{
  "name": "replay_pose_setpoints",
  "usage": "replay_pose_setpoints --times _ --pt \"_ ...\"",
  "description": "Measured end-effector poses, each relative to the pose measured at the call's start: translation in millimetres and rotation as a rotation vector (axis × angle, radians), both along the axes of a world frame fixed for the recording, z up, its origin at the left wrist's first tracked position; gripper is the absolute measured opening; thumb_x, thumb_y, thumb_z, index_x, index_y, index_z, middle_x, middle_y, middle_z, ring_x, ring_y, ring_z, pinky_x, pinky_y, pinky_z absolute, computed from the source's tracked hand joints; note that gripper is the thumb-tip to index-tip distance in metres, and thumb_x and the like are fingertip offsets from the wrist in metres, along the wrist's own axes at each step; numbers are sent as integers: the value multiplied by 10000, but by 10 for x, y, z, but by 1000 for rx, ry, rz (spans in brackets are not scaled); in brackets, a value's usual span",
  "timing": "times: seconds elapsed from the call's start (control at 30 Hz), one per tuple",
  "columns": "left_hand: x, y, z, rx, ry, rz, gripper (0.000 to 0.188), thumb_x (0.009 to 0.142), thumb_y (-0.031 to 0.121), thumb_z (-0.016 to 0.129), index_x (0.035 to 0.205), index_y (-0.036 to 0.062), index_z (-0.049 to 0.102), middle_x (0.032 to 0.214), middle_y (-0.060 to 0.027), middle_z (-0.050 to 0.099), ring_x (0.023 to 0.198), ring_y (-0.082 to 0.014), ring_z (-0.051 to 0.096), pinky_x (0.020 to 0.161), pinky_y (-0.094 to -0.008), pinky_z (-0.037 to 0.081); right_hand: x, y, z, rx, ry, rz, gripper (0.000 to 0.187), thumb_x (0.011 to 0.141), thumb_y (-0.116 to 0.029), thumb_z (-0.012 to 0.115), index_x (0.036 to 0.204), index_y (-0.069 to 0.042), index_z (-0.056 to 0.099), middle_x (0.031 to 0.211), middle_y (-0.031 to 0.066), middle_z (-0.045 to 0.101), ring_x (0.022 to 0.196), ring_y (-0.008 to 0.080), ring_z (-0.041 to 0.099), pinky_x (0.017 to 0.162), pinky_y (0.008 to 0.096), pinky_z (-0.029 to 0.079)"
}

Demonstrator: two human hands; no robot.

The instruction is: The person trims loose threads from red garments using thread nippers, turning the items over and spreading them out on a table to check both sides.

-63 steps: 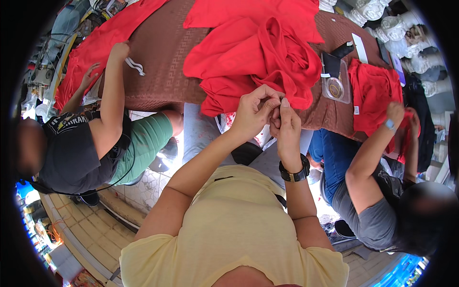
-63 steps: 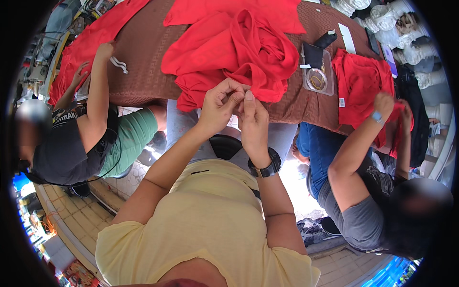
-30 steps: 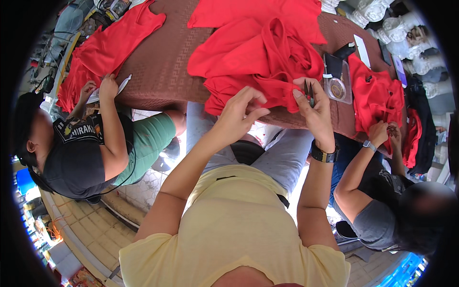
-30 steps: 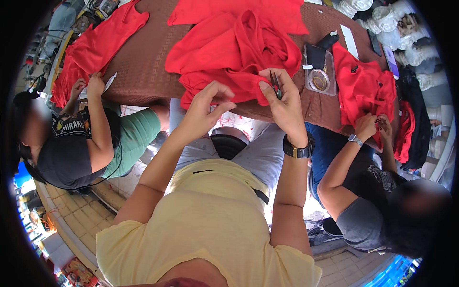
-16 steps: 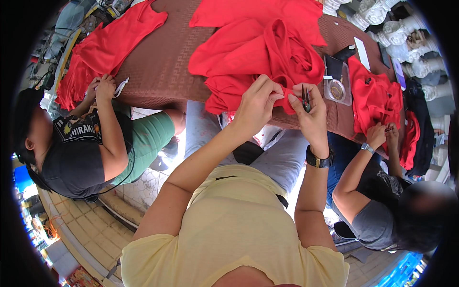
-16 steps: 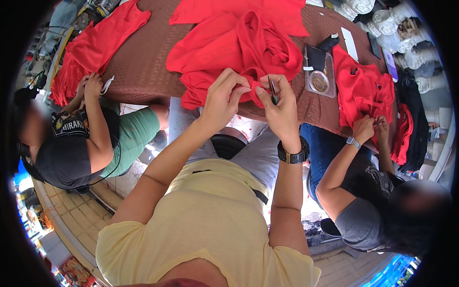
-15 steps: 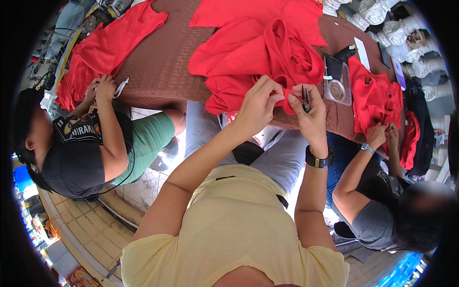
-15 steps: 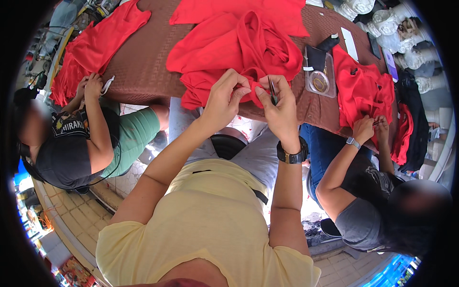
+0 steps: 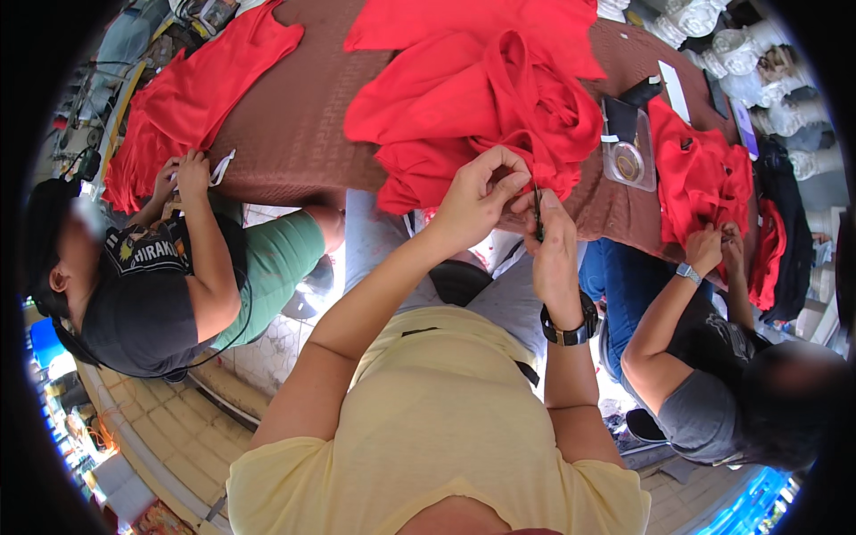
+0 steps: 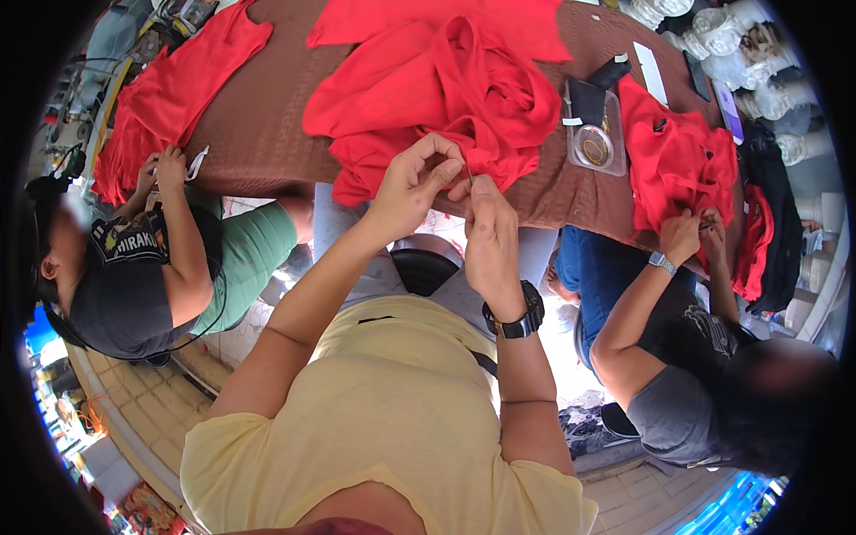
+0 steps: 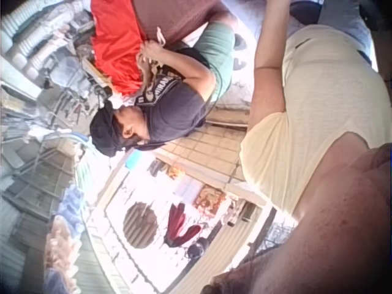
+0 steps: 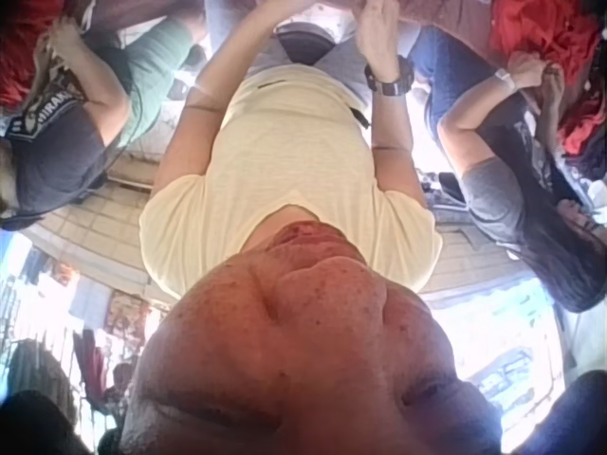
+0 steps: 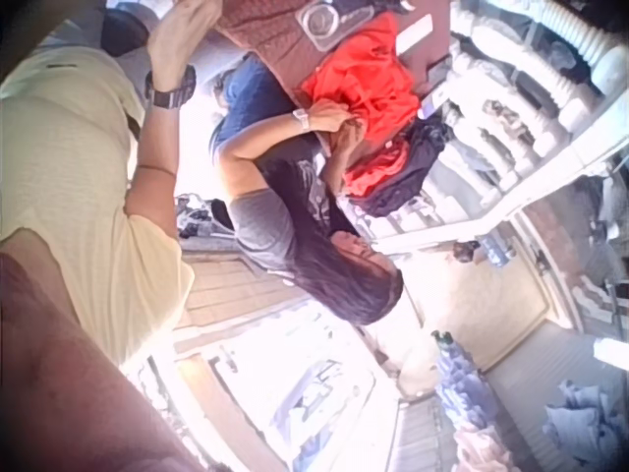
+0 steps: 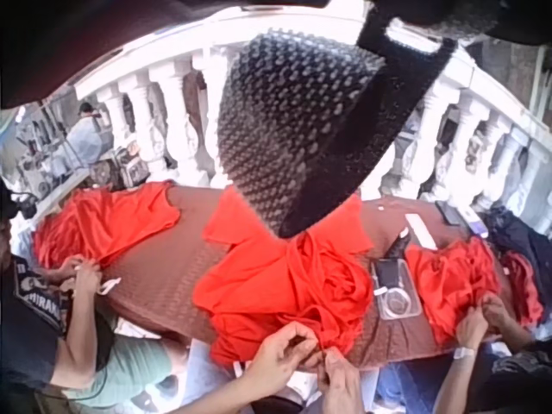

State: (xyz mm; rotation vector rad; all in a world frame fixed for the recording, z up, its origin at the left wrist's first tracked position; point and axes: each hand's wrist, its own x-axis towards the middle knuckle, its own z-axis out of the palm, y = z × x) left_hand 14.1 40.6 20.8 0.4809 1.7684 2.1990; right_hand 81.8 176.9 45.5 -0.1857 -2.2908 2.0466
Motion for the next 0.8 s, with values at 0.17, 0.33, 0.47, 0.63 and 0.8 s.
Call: replay_pose_setpoints --times 0.17,0.33,0.47,0.63,0.8 --pt "18 -35 70 -132 88 50 48 992 43 604 982 16 565 961 -30 580 895 -123 553 836 -263 448 -32 -8 -27 59 -9 25 494 1084 -372 349 892 11 595 635 19 409 576 114 373 529 325 285" --pt "33 -12 127 -284 535 285 63 916 -36 615 943 -1 571 988 -96 622 942 -213 597 888 -323 466 -91 -28 4 -158 -124 3 449 1086 -362 415 865 -30 620 644 -31 425 550 58 347 491 265 252" --pt "-6 -56 31 -258 468 162 59 909 -36 628 942 -10 586 984 -103 640 929 -206 618 875 -311 477 -123 6 -4 -294 -155 19 400 1067 -347 503 837 -48 638 653 -60 421 513 22 309 461 227 206" --pt "11 -77 23 -226 412 155 63 899 -37 641 949 -25 604 925 -95 646 859 -198 636 812 -288 494 -168 97 -40 -401 -248 66 390 1035 -355 574 811 -43 639 652 -62 433 487 22 305 452 230 191" --pt "4 -104 -25 -194 470 196 79 870 -66 658 937 -33 634 923 -102 659 854 -206 653 793 -302 510 -230 125 -45 -410 -284 113 388 1007 -371 614 790 -50 631 654 -62 441 481 22 312 456 226 190"
